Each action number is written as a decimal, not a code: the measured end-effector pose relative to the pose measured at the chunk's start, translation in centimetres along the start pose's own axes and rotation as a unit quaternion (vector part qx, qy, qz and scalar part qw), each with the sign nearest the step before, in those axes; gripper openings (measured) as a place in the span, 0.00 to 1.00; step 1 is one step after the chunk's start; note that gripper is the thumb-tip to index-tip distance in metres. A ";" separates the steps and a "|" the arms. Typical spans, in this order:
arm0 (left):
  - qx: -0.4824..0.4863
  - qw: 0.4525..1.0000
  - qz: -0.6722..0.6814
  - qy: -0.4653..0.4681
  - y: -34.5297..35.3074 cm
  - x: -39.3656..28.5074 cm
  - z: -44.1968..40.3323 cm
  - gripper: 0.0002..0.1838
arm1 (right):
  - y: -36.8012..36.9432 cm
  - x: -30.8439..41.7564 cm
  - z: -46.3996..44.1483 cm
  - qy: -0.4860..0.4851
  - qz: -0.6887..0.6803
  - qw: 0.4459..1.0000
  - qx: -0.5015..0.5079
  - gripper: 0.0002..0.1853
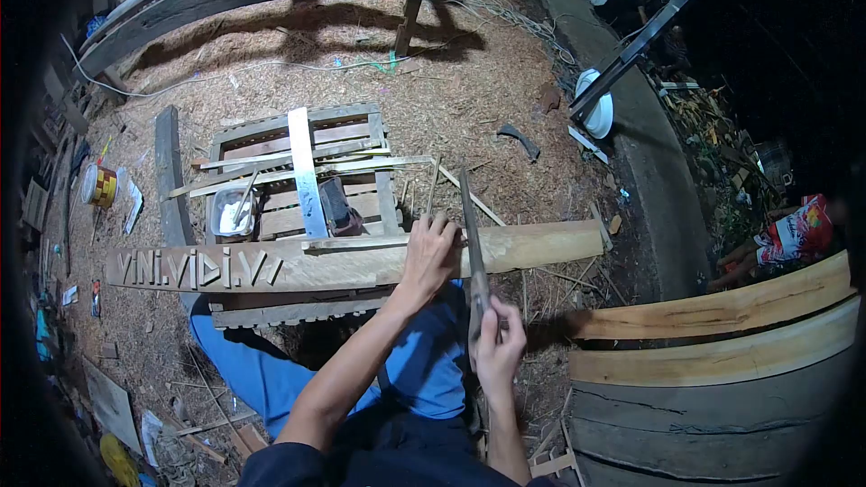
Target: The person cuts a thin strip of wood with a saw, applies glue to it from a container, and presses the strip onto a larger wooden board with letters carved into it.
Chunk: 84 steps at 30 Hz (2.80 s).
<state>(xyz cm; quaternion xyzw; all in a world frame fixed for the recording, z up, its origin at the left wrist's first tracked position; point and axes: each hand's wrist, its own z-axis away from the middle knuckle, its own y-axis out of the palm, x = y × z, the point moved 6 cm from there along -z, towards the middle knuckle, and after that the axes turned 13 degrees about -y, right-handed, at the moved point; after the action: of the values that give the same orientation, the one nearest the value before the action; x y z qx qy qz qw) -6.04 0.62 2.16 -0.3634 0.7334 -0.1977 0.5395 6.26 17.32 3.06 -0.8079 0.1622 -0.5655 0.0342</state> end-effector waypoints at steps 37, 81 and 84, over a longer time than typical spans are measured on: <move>-0.156 0.987 -0.034 -0.007 -25.1 4.3 5.0 0.09 | 17.7 7.1 -6.0 -0.142 0.125 0.972 0.142 0.16; -0.183 0.982 -0.020 -0.036 -33.0 5.3 12.7 0.18 | 25.1 16.1 -0.6 0.059 -0.393 0.754 0.522 0.14; -0.192 0.981 -0.018 -0.029 -32.6 5.2 12.9 0.18 | 24.9 15.4 -0.6 0.083 -0.398 0.752 0.519 0.14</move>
<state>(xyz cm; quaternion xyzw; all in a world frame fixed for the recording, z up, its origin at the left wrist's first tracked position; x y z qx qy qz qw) 15.60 -23.38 16.67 -0.4790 0.7349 -0.0518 0.4773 4.87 -10.79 11.19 -0.6072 -0.4906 -0.5898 0.2069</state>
